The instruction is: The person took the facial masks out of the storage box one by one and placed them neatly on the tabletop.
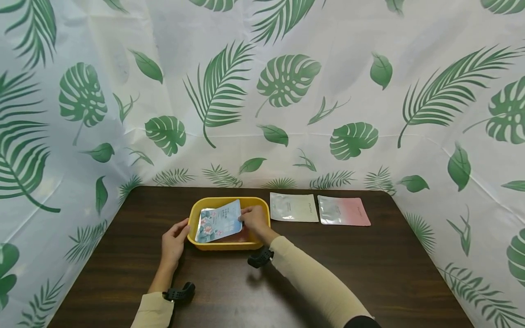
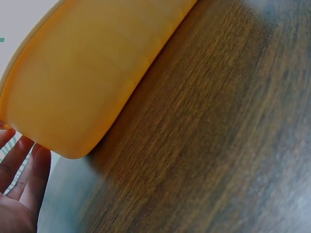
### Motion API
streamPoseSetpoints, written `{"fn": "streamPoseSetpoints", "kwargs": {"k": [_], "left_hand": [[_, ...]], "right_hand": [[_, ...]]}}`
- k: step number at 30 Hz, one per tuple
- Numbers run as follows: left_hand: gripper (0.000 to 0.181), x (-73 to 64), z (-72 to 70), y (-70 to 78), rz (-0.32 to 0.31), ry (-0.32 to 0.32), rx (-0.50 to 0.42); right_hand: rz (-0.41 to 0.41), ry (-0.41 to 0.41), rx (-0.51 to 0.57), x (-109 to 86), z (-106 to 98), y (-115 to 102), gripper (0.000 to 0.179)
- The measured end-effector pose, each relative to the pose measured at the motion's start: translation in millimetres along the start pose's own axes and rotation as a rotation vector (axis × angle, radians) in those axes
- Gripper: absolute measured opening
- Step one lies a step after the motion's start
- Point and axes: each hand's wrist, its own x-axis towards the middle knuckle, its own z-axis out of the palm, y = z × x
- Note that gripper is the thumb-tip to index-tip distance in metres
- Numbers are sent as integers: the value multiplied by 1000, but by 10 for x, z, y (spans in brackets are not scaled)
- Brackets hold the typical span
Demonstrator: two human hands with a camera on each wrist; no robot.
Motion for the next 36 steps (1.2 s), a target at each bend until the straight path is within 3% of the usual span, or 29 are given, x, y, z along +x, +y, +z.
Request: {"fn": "streamPoseSetpoints", "kwargs": {"k": [12, 30, 36], "left_hand": [[39, -3, -12, 1, -6, -17, -1], [33, 14, 5, -27, 54, 50, 33], [33, 10, -1, -6, 66, 59, 61]], "right_hand": [[-7, -29, 109, 26, -191, -65, 19], [9, -43, 174, 52, -590, -82, 23], [8, -30, 269, 63, -787, -84, 23]]}}
